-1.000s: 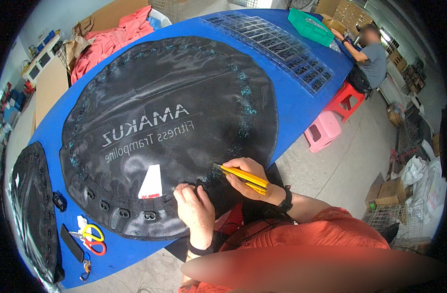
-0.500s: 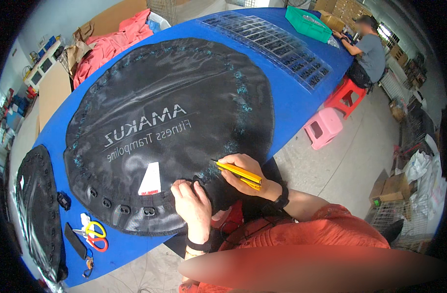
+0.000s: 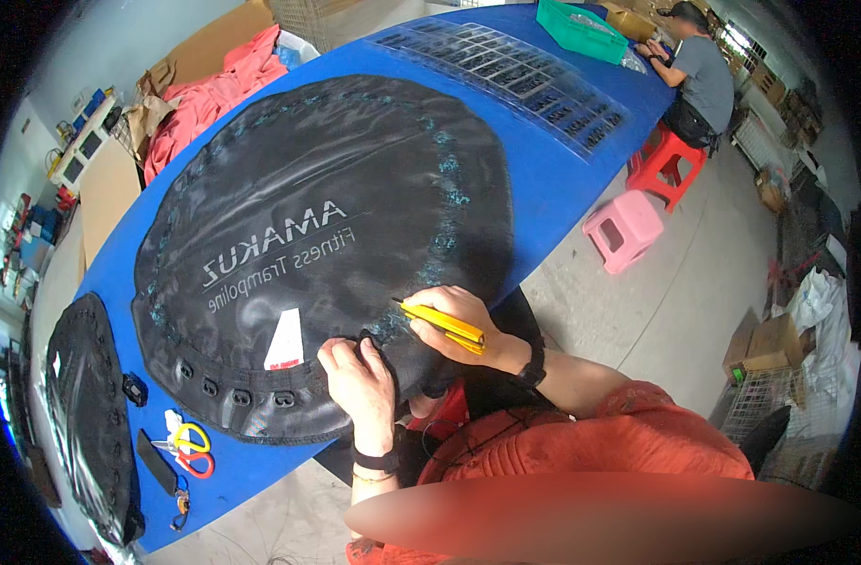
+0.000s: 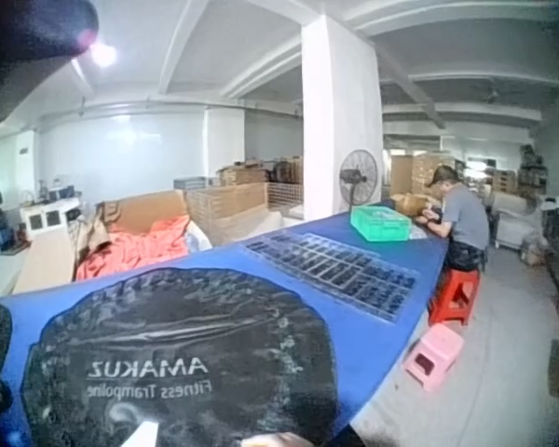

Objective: Using a utility knife to cut out specific sections of a trampoline mat on a workbench.

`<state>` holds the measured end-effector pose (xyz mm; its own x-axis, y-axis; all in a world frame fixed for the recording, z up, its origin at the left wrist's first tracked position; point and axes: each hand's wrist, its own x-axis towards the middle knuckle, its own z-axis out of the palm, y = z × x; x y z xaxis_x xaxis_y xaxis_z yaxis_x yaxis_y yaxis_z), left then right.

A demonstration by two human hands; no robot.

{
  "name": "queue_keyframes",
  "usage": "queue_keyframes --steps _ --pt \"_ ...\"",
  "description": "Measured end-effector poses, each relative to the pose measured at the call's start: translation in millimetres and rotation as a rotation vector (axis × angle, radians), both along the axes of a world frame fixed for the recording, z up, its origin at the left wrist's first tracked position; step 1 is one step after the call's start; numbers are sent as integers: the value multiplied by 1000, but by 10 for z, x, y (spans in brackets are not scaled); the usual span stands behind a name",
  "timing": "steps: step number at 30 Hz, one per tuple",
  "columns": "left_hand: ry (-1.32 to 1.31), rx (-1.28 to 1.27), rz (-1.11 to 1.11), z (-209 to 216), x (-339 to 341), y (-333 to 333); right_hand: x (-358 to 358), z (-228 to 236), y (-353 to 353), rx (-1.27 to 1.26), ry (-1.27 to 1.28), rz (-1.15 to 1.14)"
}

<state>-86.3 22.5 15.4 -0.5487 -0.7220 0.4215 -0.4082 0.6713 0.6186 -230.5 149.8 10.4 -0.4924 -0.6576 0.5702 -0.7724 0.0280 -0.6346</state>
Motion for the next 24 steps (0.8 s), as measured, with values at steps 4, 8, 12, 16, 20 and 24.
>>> queue_keyframes --steps 4,8,12,16,20,24 --pt "-6 -9 4 -13 -23 10 -10 -11 -1 -5 -5 -7" --pt "-3 -55 -13 -39 -18 -7 10 -31 4 0 -2 -37" --pt "-45 -73 5 -23 76 -8 69 -52 -19 -46 -11 -3" --pt "-1 -127 -14 -111 80 -53 74 -62 -4 -53 7 -8" --pt "16 -76 -8 -49 -23 -16 -18 -34 19 -56 -50 -21" --pt "-3 -76 11 -86 -48 -39 39 95 5 -122 -512 61"
